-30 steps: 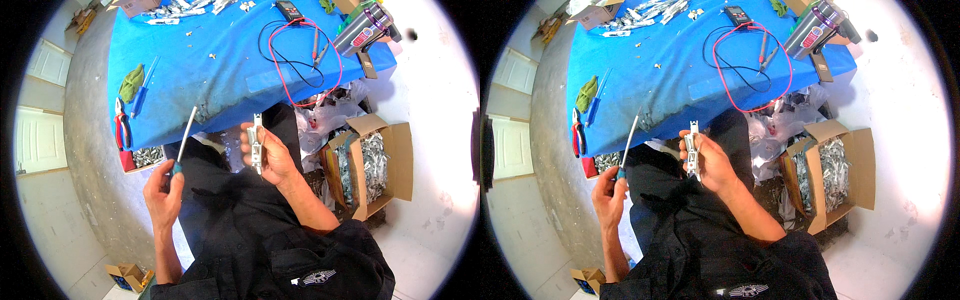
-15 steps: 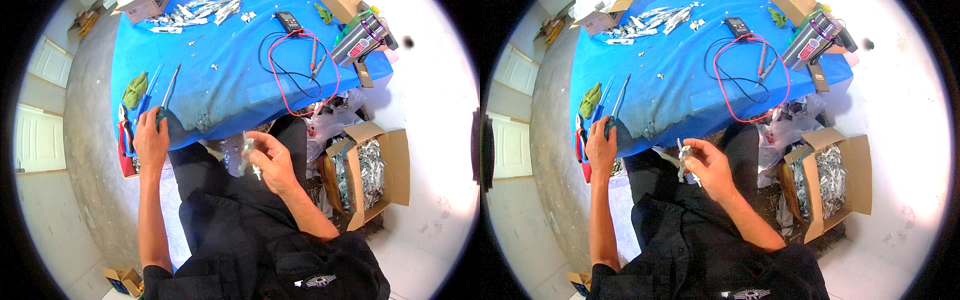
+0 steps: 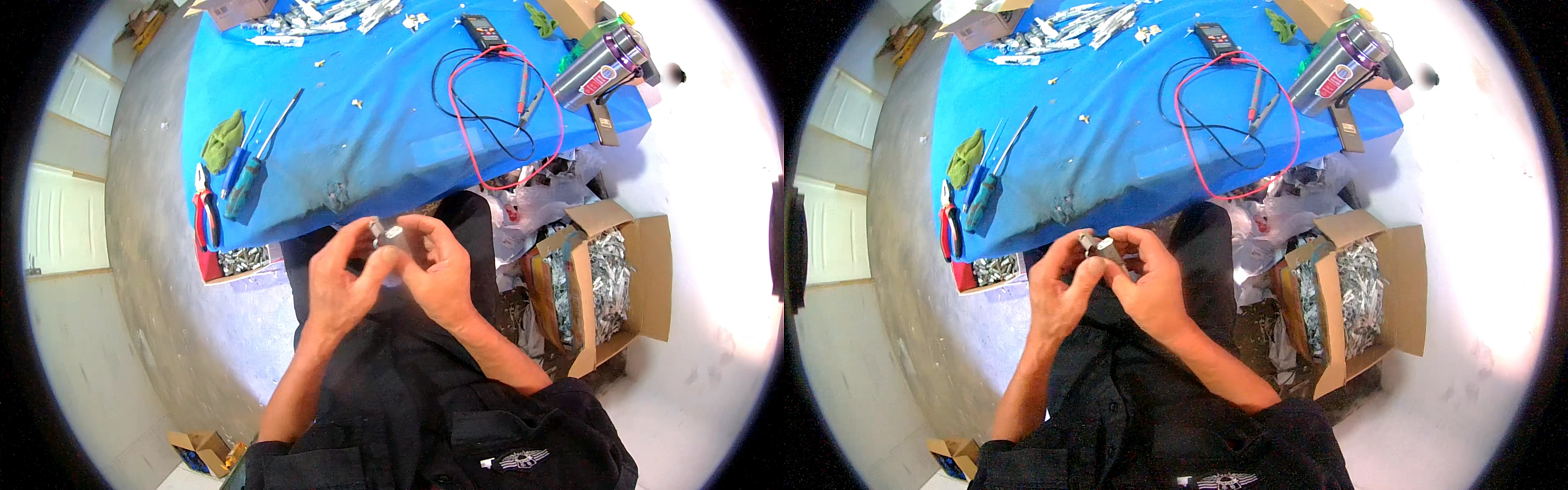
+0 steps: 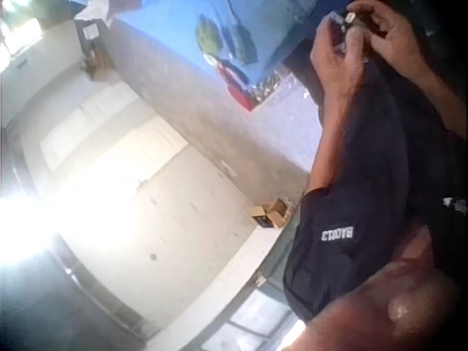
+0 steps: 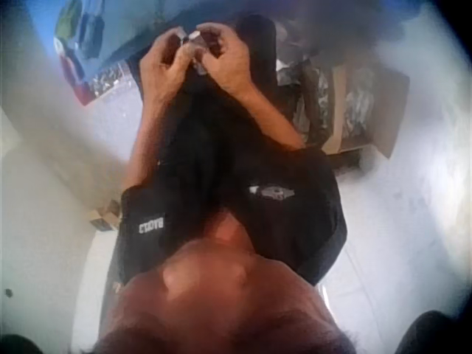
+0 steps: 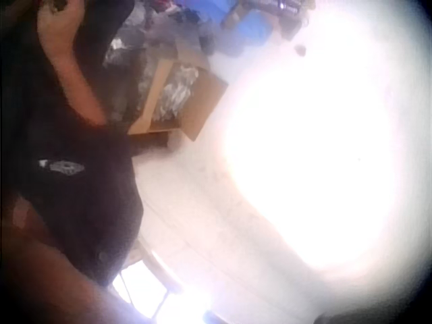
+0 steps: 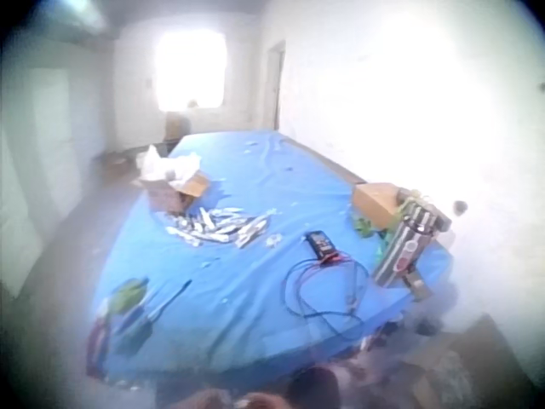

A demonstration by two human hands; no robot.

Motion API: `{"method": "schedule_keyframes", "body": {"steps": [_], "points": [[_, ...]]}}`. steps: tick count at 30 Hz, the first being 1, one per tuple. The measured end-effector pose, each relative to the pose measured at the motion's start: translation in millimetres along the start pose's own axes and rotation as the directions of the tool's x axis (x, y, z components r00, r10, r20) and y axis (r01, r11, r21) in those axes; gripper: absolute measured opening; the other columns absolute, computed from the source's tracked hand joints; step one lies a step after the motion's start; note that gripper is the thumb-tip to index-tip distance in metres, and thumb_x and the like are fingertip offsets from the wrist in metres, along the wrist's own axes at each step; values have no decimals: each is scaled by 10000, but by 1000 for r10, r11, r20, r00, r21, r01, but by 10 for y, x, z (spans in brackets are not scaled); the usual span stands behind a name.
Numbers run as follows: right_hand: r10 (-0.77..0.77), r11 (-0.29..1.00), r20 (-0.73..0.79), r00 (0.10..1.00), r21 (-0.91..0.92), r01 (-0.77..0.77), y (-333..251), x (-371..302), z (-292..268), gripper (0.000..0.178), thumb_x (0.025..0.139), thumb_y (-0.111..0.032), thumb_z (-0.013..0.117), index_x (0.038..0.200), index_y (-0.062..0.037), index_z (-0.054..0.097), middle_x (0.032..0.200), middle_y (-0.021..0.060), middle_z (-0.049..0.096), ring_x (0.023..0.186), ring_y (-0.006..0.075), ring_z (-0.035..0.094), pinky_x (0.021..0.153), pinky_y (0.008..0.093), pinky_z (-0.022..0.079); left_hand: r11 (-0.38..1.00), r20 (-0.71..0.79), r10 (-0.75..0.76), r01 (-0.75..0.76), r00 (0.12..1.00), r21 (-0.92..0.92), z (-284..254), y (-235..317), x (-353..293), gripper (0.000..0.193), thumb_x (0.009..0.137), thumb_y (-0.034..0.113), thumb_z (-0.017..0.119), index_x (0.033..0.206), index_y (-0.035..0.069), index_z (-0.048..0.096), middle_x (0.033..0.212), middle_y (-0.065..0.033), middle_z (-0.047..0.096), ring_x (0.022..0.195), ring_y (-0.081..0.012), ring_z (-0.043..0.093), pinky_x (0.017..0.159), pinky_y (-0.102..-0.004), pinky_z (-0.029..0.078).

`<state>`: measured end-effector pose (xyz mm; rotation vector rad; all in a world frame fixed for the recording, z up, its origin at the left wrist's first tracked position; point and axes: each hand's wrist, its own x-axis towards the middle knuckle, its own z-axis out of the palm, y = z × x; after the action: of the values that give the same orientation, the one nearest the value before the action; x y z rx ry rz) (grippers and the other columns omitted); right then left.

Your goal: The person cleans the interior of metal tubes using a screwdriver and handles small components by hand.

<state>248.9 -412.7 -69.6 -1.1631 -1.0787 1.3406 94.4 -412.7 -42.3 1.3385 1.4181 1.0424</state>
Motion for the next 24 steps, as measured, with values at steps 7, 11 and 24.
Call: {"method": "schedule_keyframes", "body": {"steps": [7, 11, 24], "points": [[-179, 965, 70, 981, -184, 190, 33, -80, 161, 438, 837, -31, 826, 1223, -22, 619, 1062, 82, 678, 918, 196, 686, 783, 331, 563, 997, -201, 67, -60, 977, 39, 17, -46, -125, 242, 1053, 190, 611, 1059, -27, 719, 761, -62, 667, 680, -112, 592, 624, -296, 484], [-253, 832, 173, 952, -462, 306, -5, -94, 174, 413, 807, -23, 839, 1156, -10, 617, 1027, 115, 671, 907, 242, 690, 766, 357, 555, 999, -248, 41, -34, 968, 31, -84, -96, -200, 268, 1076, 199, 575, 1041, -25, 718, 739, -55, 655, 668, -103, 579, 611, -292, 474], [-421, 606, 327, 846, -593, 531, 124, -76, 178, 230, 925, -100, 727, 1079, -9, 581, 834, 166, 653, 700, 391, 666, 575, 469, 519, 986, -148, -103, 80, 984, -149, -141, -249, -221, 281, 1092, 160, 520, 1110, -45, 712, 893, -20, 696, 794, -75, 614, 734, -261, 531]]}}
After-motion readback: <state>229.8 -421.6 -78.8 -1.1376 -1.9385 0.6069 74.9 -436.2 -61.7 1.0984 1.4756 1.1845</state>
